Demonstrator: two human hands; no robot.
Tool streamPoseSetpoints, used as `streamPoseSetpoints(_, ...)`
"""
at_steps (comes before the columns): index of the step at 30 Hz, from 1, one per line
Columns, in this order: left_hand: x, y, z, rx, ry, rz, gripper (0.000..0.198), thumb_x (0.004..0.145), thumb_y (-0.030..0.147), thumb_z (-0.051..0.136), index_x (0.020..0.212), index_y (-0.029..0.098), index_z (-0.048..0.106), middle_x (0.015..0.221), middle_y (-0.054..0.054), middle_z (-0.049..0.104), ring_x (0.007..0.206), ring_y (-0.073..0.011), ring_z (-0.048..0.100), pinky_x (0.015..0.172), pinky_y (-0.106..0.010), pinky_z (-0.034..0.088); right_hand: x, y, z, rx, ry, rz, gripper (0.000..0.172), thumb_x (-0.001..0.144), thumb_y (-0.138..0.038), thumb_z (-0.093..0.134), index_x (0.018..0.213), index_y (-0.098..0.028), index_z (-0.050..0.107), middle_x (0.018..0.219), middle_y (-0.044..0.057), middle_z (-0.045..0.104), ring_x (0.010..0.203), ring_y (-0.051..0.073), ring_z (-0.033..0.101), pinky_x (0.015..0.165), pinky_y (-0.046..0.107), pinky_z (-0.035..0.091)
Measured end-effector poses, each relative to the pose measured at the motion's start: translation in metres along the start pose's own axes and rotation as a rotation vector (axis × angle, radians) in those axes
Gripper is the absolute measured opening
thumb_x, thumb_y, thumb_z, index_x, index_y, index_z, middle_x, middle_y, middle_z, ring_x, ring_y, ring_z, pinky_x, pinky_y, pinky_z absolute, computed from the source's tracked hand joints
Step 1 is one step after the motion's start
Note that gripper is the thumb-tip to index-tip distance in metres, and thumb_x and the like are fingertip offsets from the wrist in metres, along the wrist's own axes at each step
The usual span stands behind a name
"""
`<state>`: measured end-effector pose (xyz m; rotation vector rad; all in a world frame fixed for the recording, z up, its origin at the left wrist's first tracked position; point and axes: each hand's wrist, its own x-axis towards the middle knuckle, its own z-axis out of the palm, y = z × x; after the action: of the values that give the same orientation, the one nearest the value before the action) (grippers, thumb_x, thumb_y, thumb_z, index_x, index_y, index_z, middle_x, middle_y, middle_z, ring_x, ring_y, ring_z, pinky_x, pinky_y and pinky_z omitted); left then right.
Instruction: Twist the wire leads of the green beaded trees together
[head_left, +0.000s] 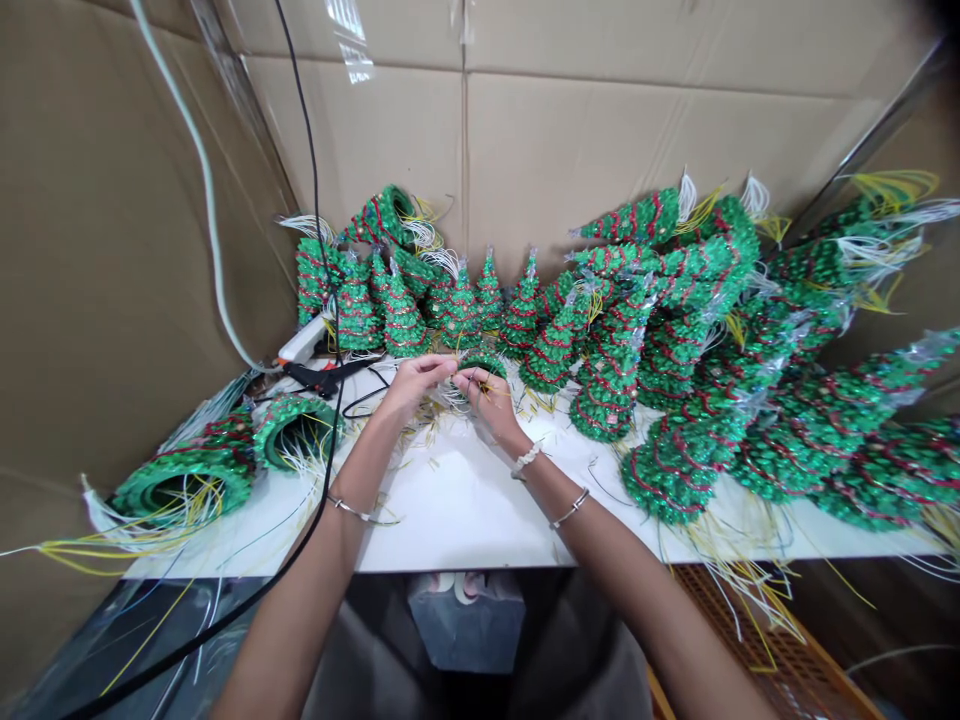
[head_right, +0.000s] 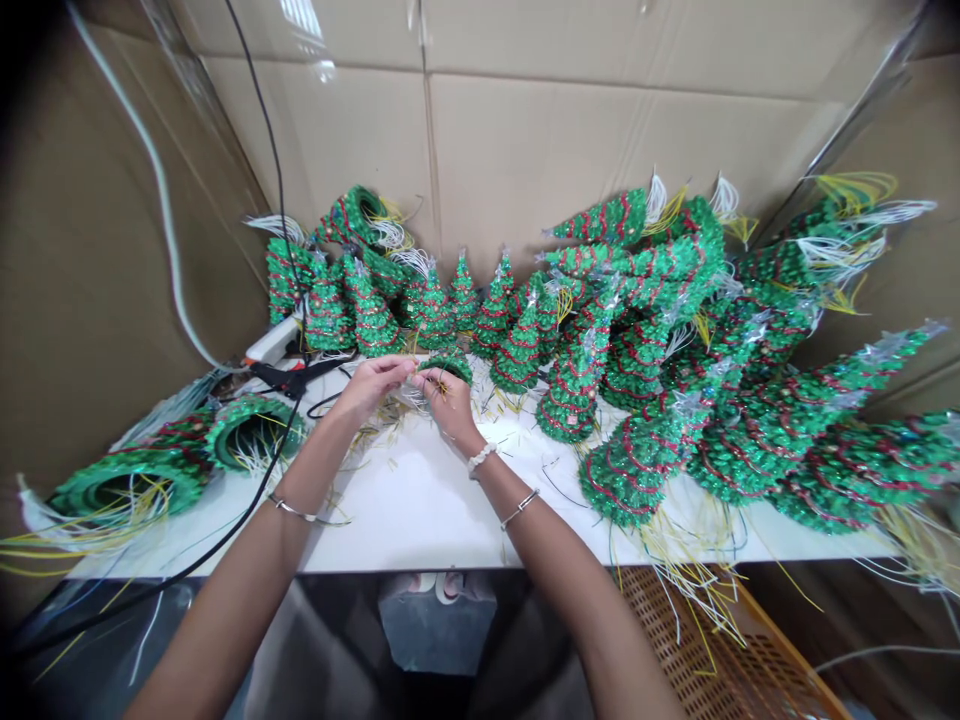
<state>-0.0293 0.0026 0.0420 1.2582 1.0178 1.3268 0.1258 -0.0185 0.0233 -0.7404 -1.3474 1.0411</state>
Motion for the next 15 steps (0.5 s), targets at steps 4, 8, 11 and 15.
streamPoseSetpoints(4,-0.001,0.0001,0.0055,-0.087,0.054,-0.005,0.042,0.056,0.05,0.09,0.081,0.019,0.078,0.08,-0.004,0.071,0.06,-0.01,0.049,0.054,-0.024,0.036,-0.001,-0.0011,0.0008,0.009,-0.006,0.019,0.023,0.08,-0.041,0.072,0.081,-0.018,0.074,0.073,-0.001,0.062,0.068,0.013,0.049,0.066,0.024,0.04)
streamPoseSetpoints(8,-0.0011,0.0005,0.0062,-0.088,0.045,-0.023,0.042,0.055,0.05,0.091,0.079,0.018,0.077,0.075,-0.003,0.068,0.059,-0.0098,0.047,0.054,-0.024,0.034,-0.0019,-0.0001,0.0009,0.021,-0.02,0.013,0.023,0.081,-0.041,0.07,0.082,-0.018,0.074,0.073,-0.001,0.062,0.068,0.013,0.049,0.067,0.024,0.04)
streamPoseSetpoints(11,-0.0001,-0.0012,0.0031,-0.034,0.056,0.021,0.041,0.057,0.05,0.09,0.08,0.018,0.077,0.074,-0.002,0.068,0.06,-0.0107,0.047,0.057,-0.026,0.035,-0.0015,0.0011,0.0008,0.011,-0.015,0.011,0.024,0.081,-0.042,0.07,0.081,-0.018,0.073,0.073,-0.001,0.062,0.069,0.013,0.05,0.067,0.024,0.04)
streamPoseSetpoints(15,0.0005,-0.0028,0.0002,0.012,0.061,0.067,0.04,0.06,0.051,0.088,0.081,0.019,0.078,0.075,-0.003,0.07,0.063,-0.0117,0.049,0.06,-0.027,0.037,-0.001,0.0017,0.0004,-0.014,0.0,0.01,0.025,0.08,-0.043,0.07,0.081,-0.019,0.073,0.072,-0.001,0.061,0.069,0.014,0.049,0.065,0.024,0.04)
